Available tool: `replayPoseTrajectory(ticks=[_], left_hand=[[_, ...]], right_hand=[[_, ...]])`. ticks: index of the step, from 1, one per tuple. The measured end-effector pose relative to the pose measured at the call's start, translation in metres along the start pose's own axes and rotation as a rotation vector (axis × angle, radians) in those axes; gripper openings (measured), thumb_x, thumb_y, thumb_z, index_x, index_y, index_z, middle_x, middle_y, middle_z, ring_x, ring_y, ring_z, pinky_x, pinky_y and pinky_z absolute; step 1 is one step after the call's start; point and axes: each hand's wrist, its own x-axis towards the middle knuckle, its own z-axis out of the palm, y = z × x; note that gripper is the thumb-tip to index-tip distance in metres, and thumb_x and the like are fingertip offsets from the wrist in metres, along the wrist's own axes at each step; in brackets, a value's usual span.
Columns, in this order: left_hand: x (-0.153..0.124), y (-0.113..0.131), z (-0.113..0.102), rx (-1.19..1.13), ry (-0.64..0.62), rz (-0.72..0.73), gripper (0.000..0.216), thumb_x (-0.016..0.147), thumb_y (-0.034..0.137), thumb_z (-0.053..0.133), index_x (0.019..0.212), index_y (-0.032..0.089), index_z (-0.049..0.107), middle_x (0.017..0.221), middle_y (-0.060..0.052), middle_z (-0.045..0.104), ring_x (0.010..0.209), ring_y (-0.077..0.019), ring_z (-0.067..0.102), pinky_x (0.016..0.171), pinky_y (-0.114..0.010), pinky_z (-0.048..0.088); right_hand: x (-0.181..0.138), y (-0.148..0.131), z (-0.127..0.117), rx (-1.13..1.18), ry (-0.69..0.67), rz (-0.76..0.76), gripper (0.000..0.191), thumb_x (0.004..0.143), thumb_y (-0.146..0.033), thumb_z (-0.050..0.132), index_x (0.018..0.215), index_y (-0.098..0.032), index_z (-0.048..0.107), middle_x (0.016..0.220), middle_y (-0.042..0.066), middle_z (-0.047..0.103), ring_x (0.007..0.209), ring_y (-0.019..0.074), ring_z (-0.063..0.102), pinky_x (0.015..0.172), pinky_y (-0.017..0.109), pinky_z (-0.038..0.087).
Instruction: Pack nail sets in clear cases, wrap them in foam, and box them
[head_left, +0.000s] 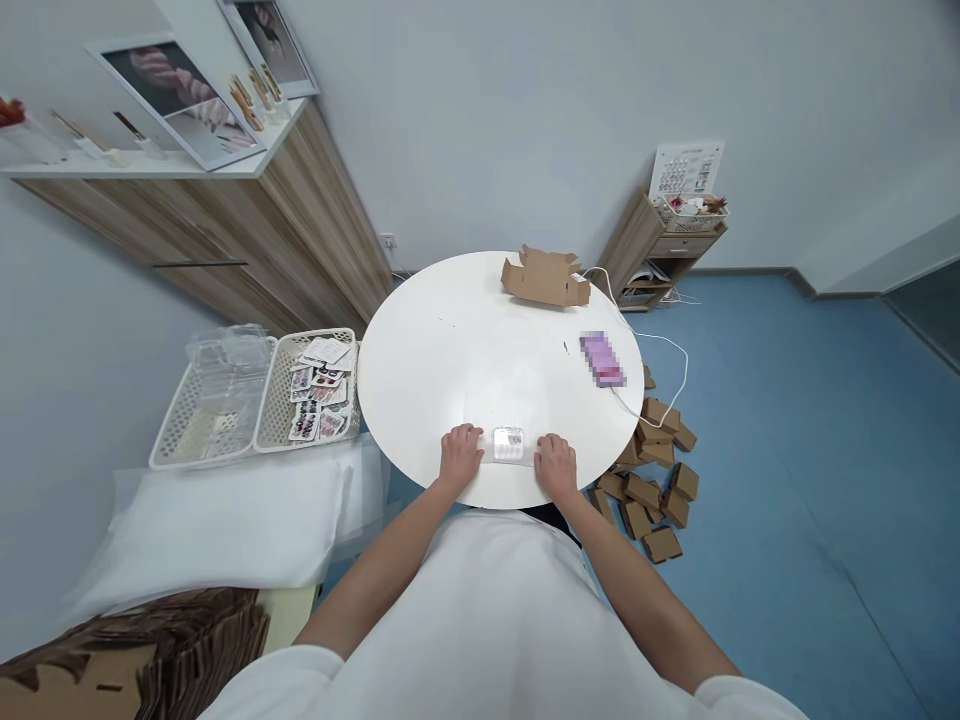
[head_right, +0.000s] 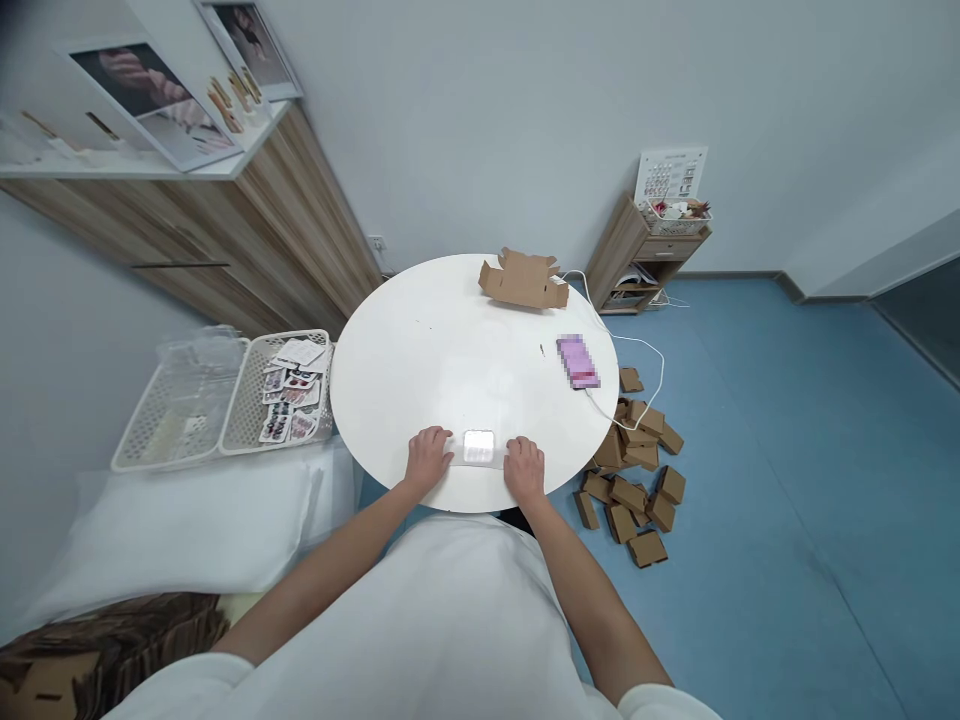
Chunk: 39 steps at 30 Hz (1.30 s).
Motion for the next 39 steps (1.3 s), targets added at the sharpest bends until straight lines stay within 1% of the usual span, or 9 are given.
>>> replayPoseTrajectory(ticks=[3, 6, 9, 12, 17, 21, 27, 34, 39], left_hand=[[0.0, 0.003, 0.002, 0.065, -0.029, 0.272, 0.028, 0.074, 0.004, 0.042, 0.088, 0.023, 0.056, 0.11, -0.006, 0.053, 0.107, -0.021, 0.044, 0.087, -0.038, 0.031], [-0.001, 0.003, -0.001, 0.093, -0.046, 0.384, 0.028, 0.071, 0.003, 0.043, 0.086, 0.022, 0.056, 0.115, -0.005, 0.052, 0.113, -0.0215, 0.04, 0.091, -0.04, 0.027], [0.002, 0.002, -0.008, 0.107, -0.08, 0.473, 0.019, 0.071, 0.018, 0.052, 0.089, 0.021, 0.056, 0.126, -0.006, 0.045, 0.123, -0.0254, 0.03, 0.097, -0.044, 0.019], [0.008, 0.004, -0.011, 0.121, -0.155, 0.529, 0.029, 0.068, 0.037, 0.058, 0.092, 0.019, 0.055, 0.13, -0.008, 0.041, 0.126, -0.0266, 0.026, 0.1, -0.044, 0.015], [0.017, 0.012, -0.011, 0.139, -0.217, 0.488, 0.031, 0.068, 0.032, 0.058, 0.095, 0.018, 0.052, 0.124, -0.01, 0.048, 0.118, -0.0228, 0.038, 0.1, -0.039, 0.02], [0.012, 0.013, -0.019, 0.081, -0.222, 0.503, 0.033, 0.069, 0.03, 0.054, 0.099, 0.017, 0.05, 0.111, -0.01, 0.055, 0.103, -0.022, 0.05, 0.095, -0.038, 0.027], [-0.003, 0.012, -0.034, -0.043, -0.41, 0.447, 0.025, 0.071, 0.037, 0.048, 0.089, 0.019, 0.052, 0.071, -0.002, 0.06, 0.067, -0.0188, 0.057, 0.067, -0.03, 0.039], [0.017, 0.009, -0.038, -0.223, -0.318, 0.227, 0.03, 0.079, 0.042, 0.039, 0.091, 0.02, 0.056, 0.095, -0.006, 0.061, 0.088, -0.0201, 0.056, 0.076, -0.031, 0.04], [0.044, 0.0, -0.035, -0.38, -0.587, 0.014, 0.028, 0.07, 0.039, 0.051, 0.089, 0.019, 0.06, 0.091, -0.004, 0.063, 0.085, -0.0197, 0.057, 0.07, -0.027, 0.043]], right_hand=[[-0.002, -0.002, 0.001, -0.019, 0.004, -0.249, 0.027, 0.081, -0.008, 0.037, 0.096, -0.022, 0.054, 0.122, 0.009, 0.048, 0.112, 0.0231, 0.04, 0.09, 0.038, 0.028], [-0.004, -0.002, -0.003, -0.017, -0.037, -0.378, 0.027, 0.08, -0.007, 0.038, 0.096, -0.023, 0.055, 0.132, 0.006, 0.04, 0.122, 0.0231, 0.032, 0.095, 0.042, 0.022], [-0.004, 0.0, -0.009, 0.007, -0.073, -0.423, 0.021, 0.079, -0.015, 0.044, 0.096, -0.021, 0.055, 0.137, 0.007, 0.034, 0.128, 0.0251, 0.023, 0.098, 0.046, 0.018], [0.003, 0.0, -0.012, 0.044, -0.128, -0.464, 0.023, 0.075, -0.031, 0.054, 0.094, -0.019, 0.054, 0.139, 0.01, 0.03, 0.13, 0.029, 0.017, 0.099, 0.05, 0.017], [0.022, -0.008, -0.011, 0.088, -0.211, -0.462, 0.026, 0.069, -0.026, 0.059, 0.092, -0.018, 0.051, 0.133, 0.016, 0.036, 0.118, 0.0277, 0.038, 0.091, 0.044, 0.033], [0.017, -0.015, -0.018, 0.113, -0.208, -0.46, 0.021, 0.07, -0.022, 0.054, 0.089, -0.016, 0.05, 0.12, 0.016, 0.046, 0.104, 0.0258, 0.047, 0.085, 0.039, 0.036], [-0.01, -0.019, -0.04, 0.267, -0.32, -0.413, 0.014, 0.079, -0.027, 0.041, 0.089, -0.018, 0.044, 0.079, 0.003, 0.056, 0.071, 0.0169, 0.05, 0.071, 0.03, 0.037], [0.023, -0.014, -0.045, 0.385, -0.256, -0.252, 0.016, 0.083, -0.031, 0.038, 0.088, -0.02, 0.047, 0.091, 0.005, 0.054, 0.083, 0.0164, 0.051, 0.073, 0.029, 0.04], [0.046, -0.007, -0.036, 0.448, -0.354, -0.089, 0.022, 0.083, -0.035, 0.039, 0.084, -0.02, 0.053, 0.089, 0.004, 0.059, 0.081, 0.0159, 0.054, 0.068, 0.027, 0.041]])
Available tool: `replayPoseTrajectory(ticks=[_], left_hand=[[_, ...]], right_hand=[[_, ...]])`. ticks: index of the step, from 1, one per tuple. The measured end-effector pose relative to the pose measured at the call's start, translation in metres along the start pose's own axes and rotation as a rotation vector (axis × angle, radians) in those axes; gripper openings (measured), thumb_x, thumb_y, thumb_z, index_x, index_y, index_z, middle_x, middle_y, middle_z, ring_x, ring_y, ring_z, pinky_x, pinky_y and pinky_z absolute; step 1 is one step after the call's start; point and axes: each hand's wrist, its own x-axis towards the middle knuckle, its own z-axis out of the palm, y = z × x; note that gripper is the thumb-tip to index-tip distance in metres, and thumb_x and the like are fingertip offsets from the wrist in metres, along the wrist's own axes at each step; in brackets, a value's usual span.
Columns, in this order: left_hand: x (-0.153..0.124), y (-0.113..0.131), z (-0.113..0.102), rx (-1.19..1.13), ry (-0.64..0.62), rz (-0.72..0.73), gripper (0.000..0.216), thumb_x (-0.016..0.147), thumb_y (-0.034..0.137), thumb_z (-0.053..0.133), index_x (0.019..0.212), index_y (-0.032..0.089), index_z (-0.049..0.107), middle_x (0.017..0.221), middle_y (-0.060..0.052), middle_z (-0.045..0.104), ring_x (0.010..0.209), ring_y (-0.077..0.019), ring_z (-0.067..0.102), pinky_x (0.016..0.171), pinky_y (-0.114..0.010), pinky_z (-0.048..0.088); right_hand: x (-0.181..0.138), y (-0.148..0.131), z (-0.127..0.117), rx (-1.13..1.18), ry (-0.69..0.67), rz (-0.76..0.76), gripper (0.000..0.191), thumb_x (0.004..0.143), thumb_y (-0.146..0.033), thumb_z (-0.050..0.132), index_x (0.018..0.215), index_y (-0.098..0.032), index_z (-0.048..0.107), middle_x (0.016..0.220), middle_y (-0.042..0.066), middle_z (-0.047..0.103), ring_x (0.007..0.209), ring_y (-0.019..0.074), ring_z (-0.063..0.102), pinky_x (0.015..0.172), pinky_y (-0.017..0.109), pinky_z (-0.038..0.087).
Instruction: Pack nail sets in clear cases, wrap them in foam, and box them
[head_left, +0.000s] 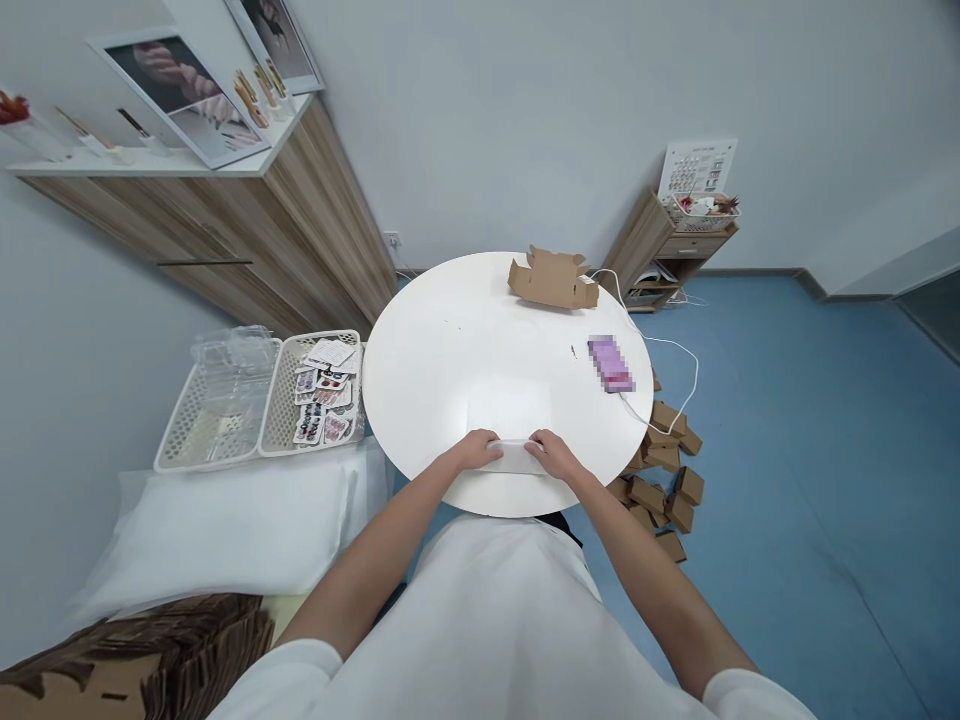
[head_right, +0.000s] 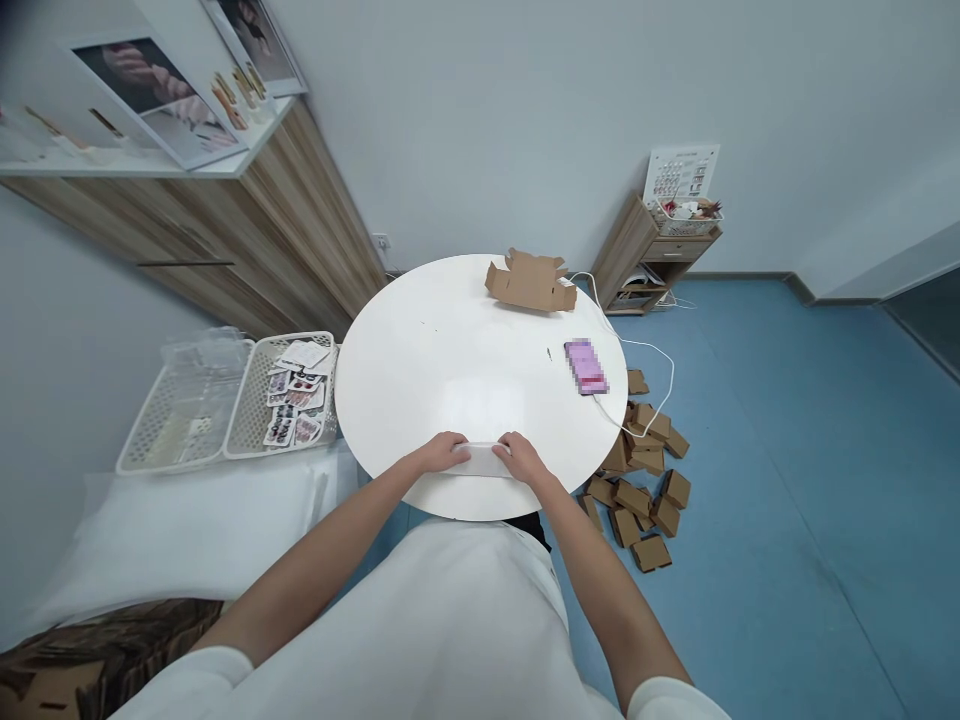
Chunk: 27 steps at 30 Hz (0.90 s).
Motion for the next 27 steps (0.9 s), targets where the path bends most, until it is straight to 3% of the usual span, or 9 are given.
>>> replayPoseTrajectory(ticks=[8, 12, 15, 18, 20, 23, 25, 27], left_hand=[[0.012, -0.016, -0.003, -0.017, -0.059, -0.132, 0.026, 0.069, 0.04, 0.051, 0.079, 0.018, 0.061, 0.082, -0.002, 0.065, 0.076, -0.0172, 0.059, 0.061, -0.024, 0.043], [0.007, -0.021, -0.006, 0.046, -0.02, -0.192, 0.03, 0.074, 0.044, 0.044, 0.076, 0.017, 0.058, 0.083, -0.005, 0.063, 0.076, -0.019, 0.058, 0.062, -0.027, 0.042], [0.001, -0.02, -0.005, 0.11, 0.044, -0.258, 0.03, 0.074, 0.043, 0.045, 0.081, 0.016, 0.056, 0.089, -0.01, 0.061, 0.083, -0.0242, 0.057, 0.068, -0.033, 0.041], [-0.004, -0.014, 0.004, 0.292, 0.25, -0.204, 0.03, 0.071, 0.037, 0.052, 0.094, 0.016, 0.052, 0.101, -0.014, 0.055, 0.097, -0.0293, 0.05, 0.077, -0.04, 0.038], [-0.007, -0.008, 0.012, 0.425, 0.362, -0.019, 0.028, 0.072, 0.024, 0.052, 0.099, 0.02, 0.05, 0.107, -0.012, 0.051, 0.103, -0.0274, 0.046, 0.082, -0.039, 0.035], [-0.012, 0.0, 0.025, 0.475, 0.302, 0.248, 0.028, 0.071, 0.012, 0.048, 0.097, 0.023, 0.051, 0.109, -0.008, 0.051, 0.104, -0.0226, 0.046, 0.086, -0.036, 0.033], [-0.016, 0.002, 0.031, 0.463, 0.252, 0.298, 0.029, 0.07, 0.018, 0.052, 0.099, 0.023, 0.05, 0.112, -0.007, 0.049, 0.104, -0.0229, 0.046, 0.088, -0.036, 0.032], [-0.018, 0.003, 0.033, 0.456, 0.248, 0.287, 0.038, 0.067, 0.028, 0.058, 0.103, 0.022, 0.048, 0.117, -0.008, 0.046, 0.105, -0.0246, 0.045, 0.088, -0.037, 0.031]], right_hand=[[0.016, 0.006, -0.002, 0.044, -0.067, 0.111, 0.021, 0.082, -0.03, 0.041, 0.079, -0.021, 0.06, 0.086, 0.002, 0.065, 0.078, 0.015, 0.058, 0.062, 0.023, 0.041], [0.014, 0.017, -0.002, 0.0, 0.0, 0.208, 0.02, 0.082, -0.029, 0.04, 0.084, -0.021, 0.058, 0.088, 0.005, 0.063, 0.078, 0.0176, 0.058, 0.061, 0.026, 0.04], [0.008, 0.023, 0.002, -0.141, 0.149, 0.257, 0.019, 0.08, -0.026, 0.043, 0.095, -0.019, 0.054, 0.094, 0.009, 0.06, 0.083, 0.0216, 0.056, 0.065, 0.031, 0.04], [0.001, 0.021, 0.009, -0.333, 0.291, 0.092, 0.025, 0.078, -0.014, 0.044, 0.1, -0.019, 0.053, 0.11, 0.012, 0.054, 0.101, 0.0242, 0.049, 0.08, 0.036, 0.037], [-0.003, 0.016, 0.014, -0.39, 0.235, -0.134, 0.029, 0.077, -0.006, 0.04, 0.098, -0.021, 0.054, 0.118, 0.01, 0.051, 0.112, 0.023, 0.043, 0.089, 0.038, 0.031], [-0.008, 0.008, 0.019, -0.406, 0.077, -0.373, 0.026, 0.078, -0.01, 0.041, 0.096, -0.022, 0.054, 0.121, 0.008, 0.05, 0.114, 0.0211, 0.042, 0.093, 0.038, 0.028], [-0.01, 0.005, 0.02, -0.411, 0.035, -0.4, 0.023, 0.076, -0.022, 0.049, 0.099, -0.02, 0.052, 0.123, 0.01, 0.049, 0.111, 0.0232, 0.044, 0.093, 0.039, 0.027], [-0.01, 0.003, 0.021, -0.423, 0.018, -0.381, 0.035, 0.07, -0.032, 0.058, 0.102, -0.019, 0.05, 0.125, 0.013, 0.046, 0.109, 0.026, 0.045, 0.092, 0.041, 0.027]])
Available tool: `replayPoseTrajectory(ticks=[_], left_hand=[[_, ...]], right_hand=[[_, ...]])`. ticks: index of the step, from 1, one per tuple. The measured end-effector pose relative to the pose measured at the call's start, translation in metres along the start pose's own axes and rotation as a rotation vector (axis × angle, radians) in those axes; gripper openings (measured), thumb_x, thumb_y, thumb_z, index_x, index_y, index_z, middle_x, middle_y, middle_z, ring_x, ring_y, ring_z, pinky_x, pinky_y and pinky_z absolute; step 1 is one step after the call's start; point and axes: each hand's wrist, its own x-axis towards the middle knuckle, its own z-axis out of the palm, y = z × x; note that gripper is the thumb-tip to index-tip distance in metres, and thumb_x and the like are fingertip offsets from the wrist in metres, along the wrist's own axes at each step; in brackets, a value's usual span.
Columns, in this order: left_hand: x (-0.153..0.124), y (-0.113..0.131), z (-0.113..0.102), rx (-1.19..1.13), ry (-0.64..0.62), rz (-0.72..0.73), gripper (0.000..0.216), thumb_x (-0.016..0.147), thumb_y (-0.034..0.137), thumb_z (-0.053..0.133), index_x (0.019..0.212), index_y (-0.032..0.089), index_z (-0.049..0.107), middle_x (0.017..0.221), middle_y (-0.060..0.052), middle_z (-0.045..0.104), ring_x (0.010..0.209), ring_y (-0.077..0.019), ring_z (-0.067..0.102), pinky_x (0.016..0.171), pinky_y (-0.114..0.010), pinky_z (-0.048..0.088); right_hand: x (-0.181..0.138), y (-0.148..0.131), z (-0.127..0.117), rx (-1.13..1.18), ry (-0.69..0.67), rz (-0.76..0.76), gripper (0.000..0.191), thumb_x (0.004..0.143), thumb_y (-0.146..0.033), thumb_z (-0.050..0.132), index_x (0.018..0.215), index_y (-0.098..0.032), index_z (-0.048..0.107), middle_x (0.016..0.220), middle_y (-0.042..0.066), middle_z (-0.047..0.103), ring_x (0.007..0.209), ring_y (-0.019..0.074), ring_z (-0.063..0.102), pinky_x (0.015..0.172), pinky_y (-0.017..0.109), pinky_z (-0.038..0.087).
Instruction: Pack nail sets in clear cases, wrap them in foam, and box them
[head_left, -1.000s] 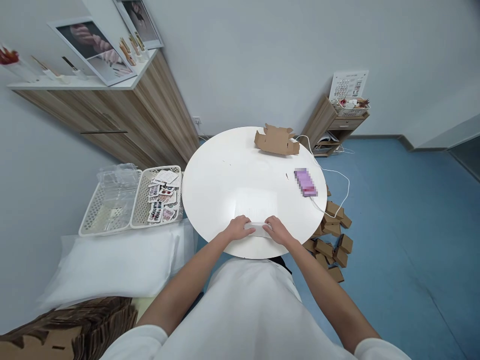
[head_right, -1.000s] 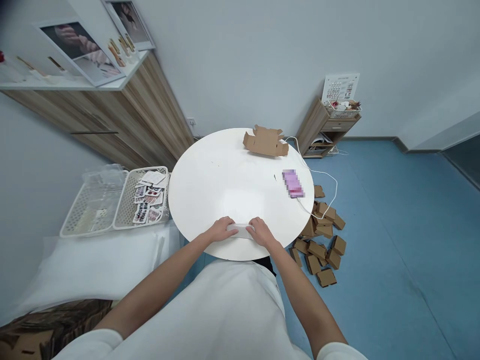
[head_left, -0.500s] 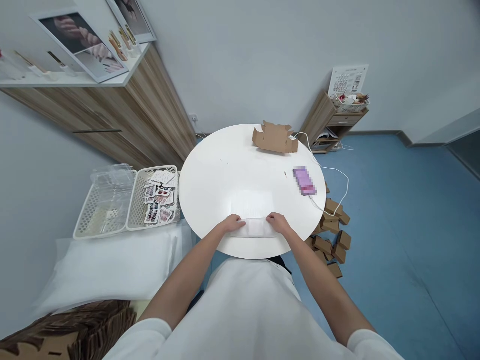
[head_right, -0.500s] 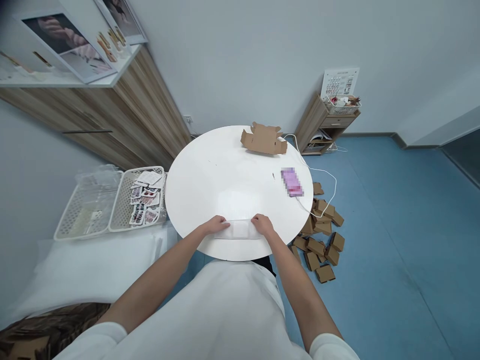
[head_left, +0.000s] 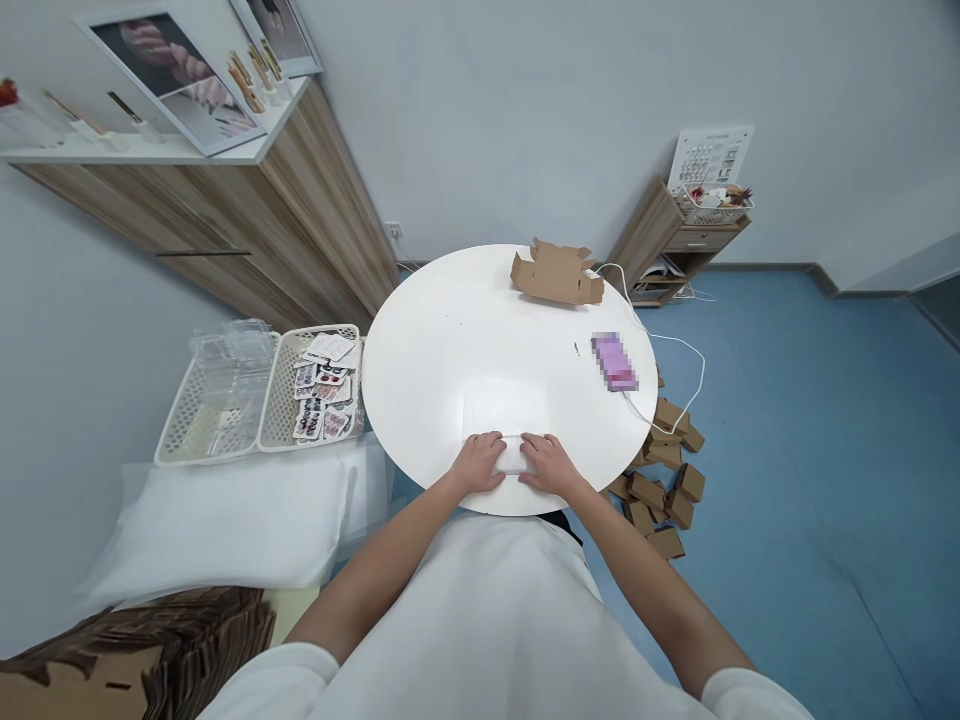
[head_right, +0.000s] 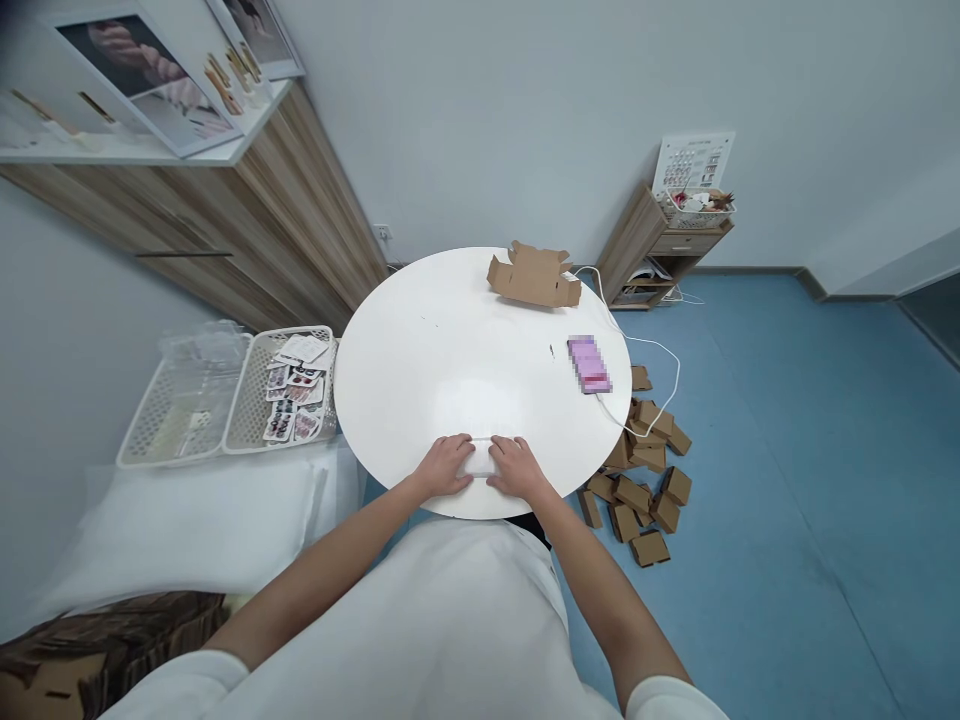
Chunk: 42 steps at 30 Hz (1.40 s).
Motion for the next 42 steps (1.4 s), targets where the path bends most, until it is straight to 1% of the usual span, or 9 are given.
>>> replayPoseTrajectory(ticks=[11, 15, 22, 26, 29, 32, 36, 39, 42], left_hand=[[0.0, -0.004, -0.013, -0.264, -0.089, -0.049, 0.034, 0.074, 0.041, 0.048, 0.101, 0.023, 0.057, 0.099, -0.004, 0.06, 0.092, -0.0212, 0.054, 0.083, -0.032, 0.038], [0.004, -0.015, -0.02, -0.309, -0.033, -0.128, 0.035, 0.078, 0.047, 0.042, 0.091, 0.023, 0.063, 0.1, -0.005, 0.059, 0.095, -0.0209, 0.053, 0.083, -0.032, 0.039], [0.0, -0.046, -0.017, -0.507, 0.037, -0.387, 0.033, 0.076, 0.04, 0.049, 0.101, 0.021, 0.056, 0.101, -0.003, 0.061, 0.09, -0.0181, 0.056, 0.074, -0.027, 0.043], [0.0, -0.054, -0.011, -0.413, 0.088, -0.567, 0.025, 0.074, 0.031, 0.051, 0.096, 0.019, 0.056, 0.09, -0.004, 0.062, 0.083, -0.0189, 0.057, 0.07, -0.028, 0.044], [0.0, -0.048, -0.006, -0.272, 0.26, -0.641, 0.032, 0.075, 0.026, 0.05, 0.106, 0.016, 0.05, 0.1, -0.009, 0.057, 0.092, -0.0212, 0.054, 0.076, -0.032, 0.043], [-0.002, -0.033, 0.001, -0.128, 0.404, -0.499, 0.037, 0.079, 0.026, 0.047, 0.115, 0.017, 0.045, 0.116, -0.012, 0.049, 0.107, -0.0237, 0.045, 0.087, -0.036, 0.038], [-0.003, -0.012, 0.013, -0.013, 0.28, -0.189, 0.036, 0.08, 0.028, 0.045, 0.116, 0.024, 0.046, 0.125, -0.008, 0.045, 0.115, -0.0246, 0.038, 0.093, -0.041, 0.031], [-0.003, -0.004, 0.02, 0.047, 0.218, -0.147, 0.04, 0.079, 0.027, 0.046, 0.119, 0.026, 0.044, 0.131, -0.007, 0.04, 0.119, -0.0253, 0.034, 0.094, -0.043, 0.028], [-0.003, -0.004, 0.022, 0.067, 0.189, -0.143, 0.042, 0.079, 0.028, 0.046, 0.121, 0.026, 0.042, 0.133, -0.008, 0.038, 0.121, -0.0254, 0.032, 0.095, -0.044, 0.026]], right_hand=[[-0.006, -0.006, -0.023, 0.283, -0.069, 0.126, 0.025, 0.079, -0.038, 0.045, 0.096, -0.02, 0.049, 0.084, 0.002, 0.059, 0.073, 0.0153, 0.053, 0.071, 0.028, 0.038], [0.008, 0.003, -0.027, 0.342, -0.035, 0.24, 0.028, 0.081, -0.044, 0.042, 0.089, -0.021, 0.055, 0.092, 0.005, 0.059, 0.083, 0.0166, 0.054, 0.067, 0.026, 0.04], [0.021, 0.025, -0.024, 0.531, -0.012, 0.425, 0.032, 0.08, -0.047, 0.043, 0.098, -0.023, 0.055, 0.097, 0.004, 0.061, 0.086, 0.0182, 0.056, 0.07, 0.028, 0.042], [0.021, 0.031, -0.013, 0.443, 0.054, 0.658, 0.026, 0.078, -0.039, 0.044, 0.094, -0.02, 0.054, 0.09, 0.006, 0.06, 0.081, 0.0195, 0.056, 0.067, 0.03, 0.044], [0.014, 0.026, 0.0, 0.349, 0.198, 0.741, 0.029, 0.076, -0.03, 0.045, 0.101, -0.016, 0.052, 0.103, 0.012, 0.054, 0.095, 0.0244, 0.052, 0.077, 0.035, 0.043], [0.004, 0.012, 0.014, 0.351, 0.356, 0.769, 0.044, 0.075, -0.027, 0.046, 0.116, -0.013, 0.042, 0.118, 0.017, 0.044, 0.112, 0.0291, 0.04, 0.09, 0.041, 0.036], [0.002, -0.007, 0.023, 0.532, 0.406, 0.842, 0.062, 0.071, -0.029, 0.05, 0.127, -0.012, 0.03, 0.128, 0.015, 0.037, 0.122, 0.0273, 0.032, 0.098, 0.039, 0.03], [0.009, -0.008, 0.019, 0.773, 0.405, 1.016, 0.075, 0.065, -0.032, 0.056, 0.13, -0.012, 0.024, 0.129, 0.016, 0.037, 0.114, 0.0252, 0.043, 0.09, 0.034, 0.039], [0.015, 0.002, 0.007, 1.016, 0.361, 1.085, 0.068, 0.062, -0.033, 0.061, 0.122, -0.014, 0.037, 0.115, 0.015, 0.052, 0.094, 0.0223, 0.056, 0.077, 0.03, 0.045]])
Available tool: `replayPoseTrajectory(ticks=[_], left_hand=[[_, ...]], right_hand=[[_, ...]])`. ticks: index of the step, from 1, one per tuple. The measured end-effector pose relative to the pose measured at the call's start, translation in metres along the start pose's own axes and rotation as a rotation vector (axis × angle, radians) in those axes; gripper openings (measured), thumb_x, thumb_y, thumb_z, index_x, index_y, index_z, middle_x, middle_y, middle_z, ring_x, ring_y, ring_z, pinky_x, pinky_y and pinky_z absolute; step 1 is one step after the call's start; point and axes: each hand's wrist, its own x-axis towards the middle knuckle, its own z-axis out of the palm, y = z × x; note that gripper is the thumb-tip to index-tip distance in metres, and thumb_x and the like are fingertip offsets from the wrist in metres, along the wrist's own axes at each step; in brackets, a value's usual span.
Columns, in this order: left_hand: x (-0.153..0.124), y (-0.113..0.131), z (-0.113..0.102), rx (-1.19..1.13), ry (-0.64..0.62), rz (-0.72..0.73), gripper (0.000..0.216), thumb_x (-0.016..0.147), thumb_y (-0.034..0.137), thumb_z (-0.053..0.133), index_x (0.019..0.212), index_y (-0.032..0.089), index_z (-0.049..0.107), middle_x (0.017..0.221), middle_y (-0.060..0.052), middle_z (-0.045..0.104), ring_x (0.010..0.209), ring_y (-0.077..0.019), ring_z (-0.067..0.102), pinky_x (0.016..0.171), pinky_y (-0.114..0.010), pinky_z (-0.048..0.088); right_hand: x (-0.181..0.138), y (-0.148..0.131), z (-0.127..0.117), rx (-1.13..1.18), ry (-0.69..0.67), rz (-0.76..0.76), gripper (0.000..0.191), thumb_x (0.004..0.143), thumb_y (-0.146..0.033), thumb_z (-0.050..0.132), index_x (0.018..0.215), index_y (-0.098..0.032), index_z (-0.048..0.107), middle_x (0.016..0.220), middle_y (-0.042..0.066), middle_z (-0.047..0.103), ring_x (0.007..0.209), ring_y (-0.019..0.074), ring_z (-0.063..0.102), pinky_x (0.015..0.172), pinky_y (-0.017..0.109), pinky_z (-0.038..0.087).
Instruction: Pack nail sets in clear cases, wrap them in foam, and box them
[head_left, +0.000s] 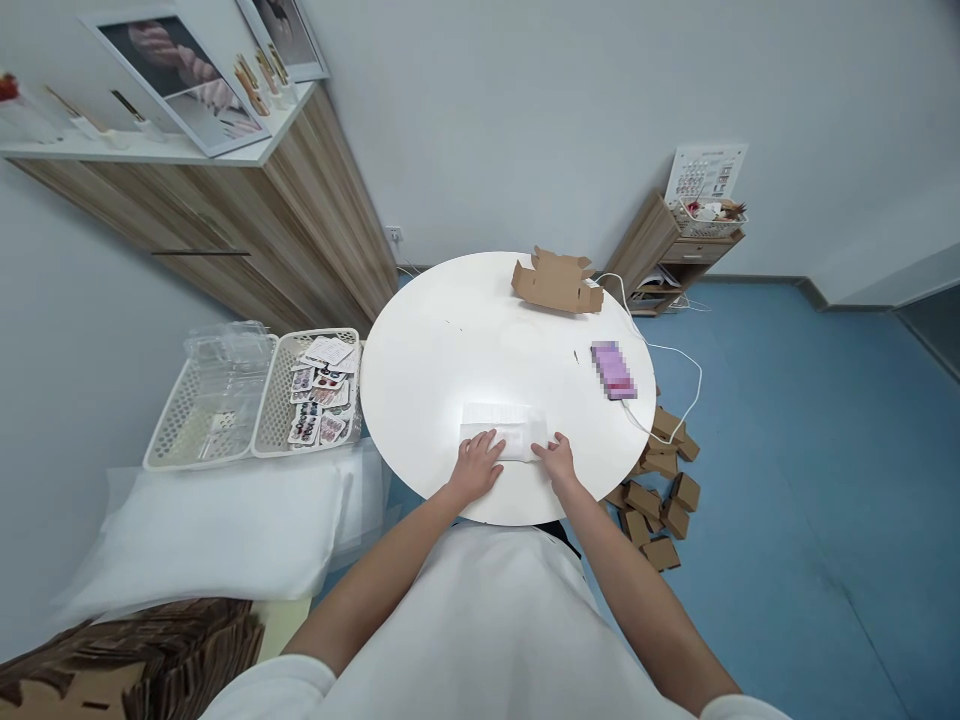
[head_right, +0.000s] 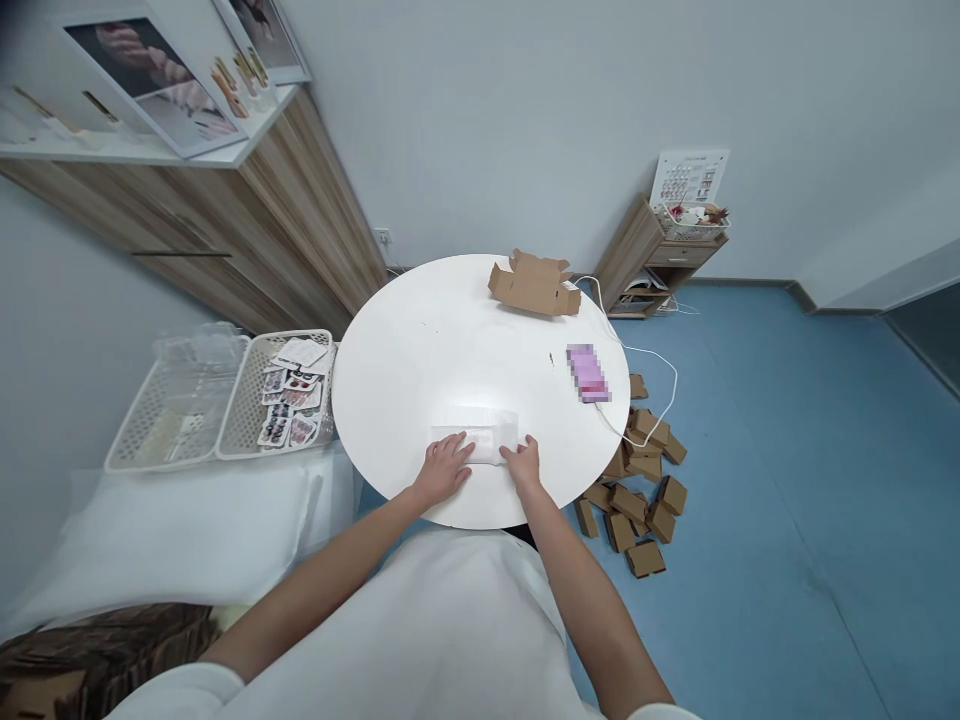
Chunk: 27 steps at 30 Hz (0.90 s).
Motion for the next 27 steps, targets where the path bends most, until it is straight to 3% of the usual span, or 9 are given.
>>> replayPoseTrajectory(ticks=[4, 8, 12, 14, 19, 21, 25, 27], left_hand=[[0.0, -0.001, -0.001, -0.01, -0.042, 0.007, 0.044, 0.079, 0.03, 0.047, 0.122, 0.027, 0.041, 0.134, -0.008, 0.036, 0.121, -0.026, 0.031, 0.095, -0.044, 0.025], [0.001, 0.003, -0.003, -0.037, -0.084, -0.008, 0.047, 0.079, 0.032, 0.047, 0.125, 0.027, 0.038, 0.135, -0.009, 0.035, 0.122, -0.0268, 0.03, 0.095, -0.045, 0.024], [0.002, 0.008, -0.01, -0.06, -0.071, 0.01, 0.06, 0.077, 0.035, 0.048, 0.132, 0.025, 0.025, 0.138, -0.01, 0.029, 0.124, -0.0274, 0.026, 0.097, -0.046, 0.021], [0.002, 0.011, -0.013, -0.064, -0.087, 0.074, 0.062, 0.075, 0.036, 0.051, 0.132, 0.026, 0.027, 0.138, -0.01, 0.03, 0.125, -0.0284, 0.025, 0.099, -0.047, 0.017], [-0.003, 0.014, -0.015, -0.121, -0.131, 0.042, 0.051, 0.073, 0.028, 0.054, 0.122, 0.029, 0.041, 0.137, -0.008, 0.033, 0.126, -0.0291, 0.024, 0.101, -0.049, 0.011], [-0.009, 0.013, -0.013, -0.188, -0.105, -0.087, 0.052, 0.072, 0.029, 0.055, 0.122, 0.03, 0.041, 0.141, -0.006, 0.025, 0.129, -0.0293, 0.02, 0.102, -0.048, 0.011], [-0.023, 0.005, -0.006, -0.455, 0.019, -0.714, 0.07, 0.071, 0.039, 0.056, 0.131, 0.022, 0.024, 0.143, -0.013, 0.015, 0.13, -0.0316, 0.014, 0.1, -0.047, 0.021], [-0.026, 0.001, -0.002, -0.68, 0.071, -0.921, 0.078, 0.07, 0.04, 0.057, 0.133, 0.019, 0.016, 0.14, -0.015, 0.018, 0.128, -0.0283, 0.023, 0.098, -0.04, 0.03]], right_hand=[[0.008, -0.012, -0.006, 0.08, -0.167, -0.028, 0.031, 0.062, -0.031, 0.06, 0.089, -0.015, 0.058, 0.082, 0.006, 0.063, 0.073, 0.0171, 0.059, 0.063, 0.026, 0.045], [0.006, -0.019, 0.006, 0.043, -0.333, -0.117, 0.024, 0.065, -0.028, 0.059, 0.085, -0.016, 0.059, 0.07, 0.0, 0.06, 0.061, 0.0115, 0.055, 0.059, 0.024, 0.044], [0.004, -0.023, 0.014, -0.031, -0.44, -0.126, 0.025, 0.073, -0.022, 0.048, 0.094, -0.016, 0.059, 0.073, 0.001, 0.06, 0.06, 0.0103, 0.056, 0.064, 0.025, 0.045], [0.005, -0.023, 0.013, -0.116, -0.46, -0.168, 0.029, 0.074, -0.019, 0.044, 0.099, -0.016, 0.057, 0.076, 0.002, 0.059, 0.064, 0.0111, 0.057, 0.067, 0.026, 0.046], [0.003, -0.016, 0.007, -0.518, -0.311, -0.462, 0.042, 0.07, -0.021, 0.054, 0.112, -0.02, 0.053, 0.101, 0.007, 0.051, 0.086, 0.0164, 0.054, 0.078, 0.029, 0.043], [-0.002, -0.01, 0.008, -0.613, -0.279, -0.526, 0.051, 0.069, -0.025, 0.057, 0.119, -0.022, 0.047, 0.115, 0.009, 0.042, 0.089, 0.0176, 0.053, 0.075, 0.029, 0.044], [-0.01, 0.0, 0.013, -0.652, -0.269, -0.513, 0.054, 0.073, -0.023, 0.052, 0.125, -0.023, 0.038, 0.122, 0.009, 0.036, 0.091, 0.0172, 0.053, 0.074, 0.027, 0.043], [-0.011, 0.002, 0.014, -0.663, -0.287, -0.507, 0.054, 0.074, -0.022, 0.051, 0.126, -0.023, 0.036, 0.119, 0.008, 0.039, 0.089, 0.0167, 0.053, 0.075, 0.027, 0.042]])
